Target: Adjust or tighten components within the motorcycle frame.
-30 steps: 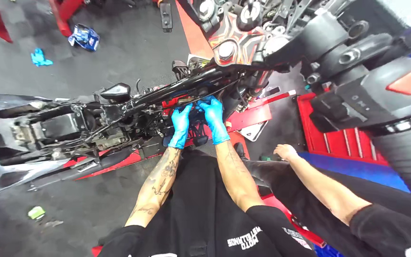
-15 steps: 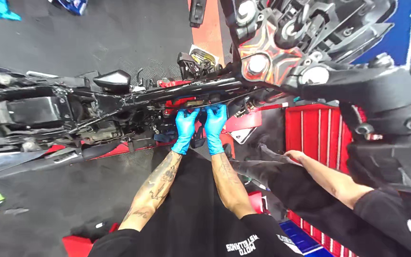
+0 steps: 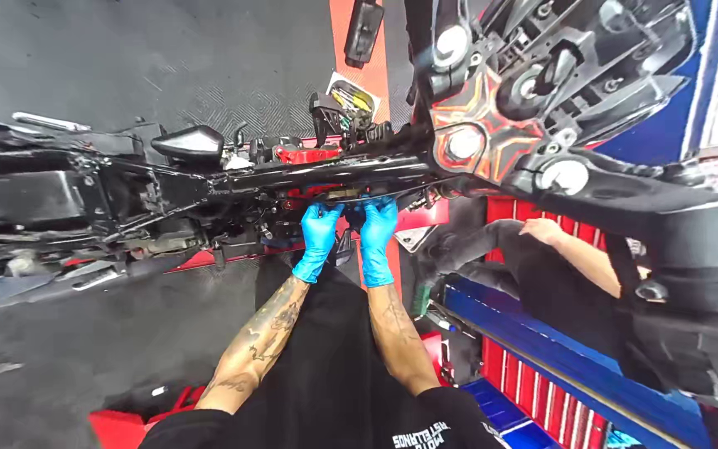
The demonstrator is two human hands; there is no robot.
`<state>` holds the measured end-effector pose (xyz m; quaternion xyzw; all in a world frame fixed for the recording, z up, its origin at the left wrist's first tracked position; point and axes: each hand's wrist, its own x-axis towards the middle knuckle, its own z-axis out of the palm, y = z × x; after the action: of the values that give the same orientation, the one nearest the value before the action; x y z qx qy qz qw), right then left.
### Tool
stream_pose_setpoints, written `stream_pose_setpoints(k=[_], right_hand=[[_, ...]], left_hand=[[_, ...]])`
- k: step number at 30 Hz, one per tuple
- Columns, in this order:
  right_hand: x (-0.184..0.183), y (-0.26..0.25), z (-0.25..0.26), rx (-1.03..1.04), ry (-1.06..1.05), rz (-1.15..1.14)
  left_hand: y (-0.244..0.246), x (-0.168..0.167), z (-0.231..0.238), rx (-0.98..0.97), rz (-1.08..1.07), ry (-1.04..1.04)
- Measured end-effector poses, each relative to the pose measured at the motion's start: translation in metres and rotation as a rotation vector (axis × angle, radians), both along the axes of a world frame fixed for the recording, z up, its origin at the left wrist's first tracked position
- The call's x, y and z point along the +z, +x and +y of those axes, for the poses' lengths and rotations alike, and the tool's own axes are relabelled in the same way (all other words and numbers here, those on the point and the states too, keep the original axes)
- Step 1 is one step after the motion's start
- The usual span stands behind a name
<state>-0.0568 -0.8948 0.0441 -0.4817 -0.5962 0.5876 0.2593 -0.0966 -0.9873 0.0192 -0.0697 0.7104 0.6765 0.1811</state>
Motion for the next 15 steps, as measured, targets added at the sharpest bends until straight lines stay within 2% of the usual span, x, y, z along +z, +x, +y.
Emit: stream_pose_setpoints(k=[5, 11, 15], right_hand=[[0.001, 0.003, -0.005, -0.041, -0.238, 0.17], [0.008, -0.001, -0.008, -0.048, -0.209, 0.068], [0.011, -0.002, -0.003, 0.044, -0.215, 0.038]], left_hand=[[0.0, 0.003, -0.001, 0.006, 0.002, -0.014], [-0.001, 0.003, 0.0, -0.011, 0.015, -0.046], [-0.002, 0.004, 0.0, -0.015, 0.004, -0.047]])
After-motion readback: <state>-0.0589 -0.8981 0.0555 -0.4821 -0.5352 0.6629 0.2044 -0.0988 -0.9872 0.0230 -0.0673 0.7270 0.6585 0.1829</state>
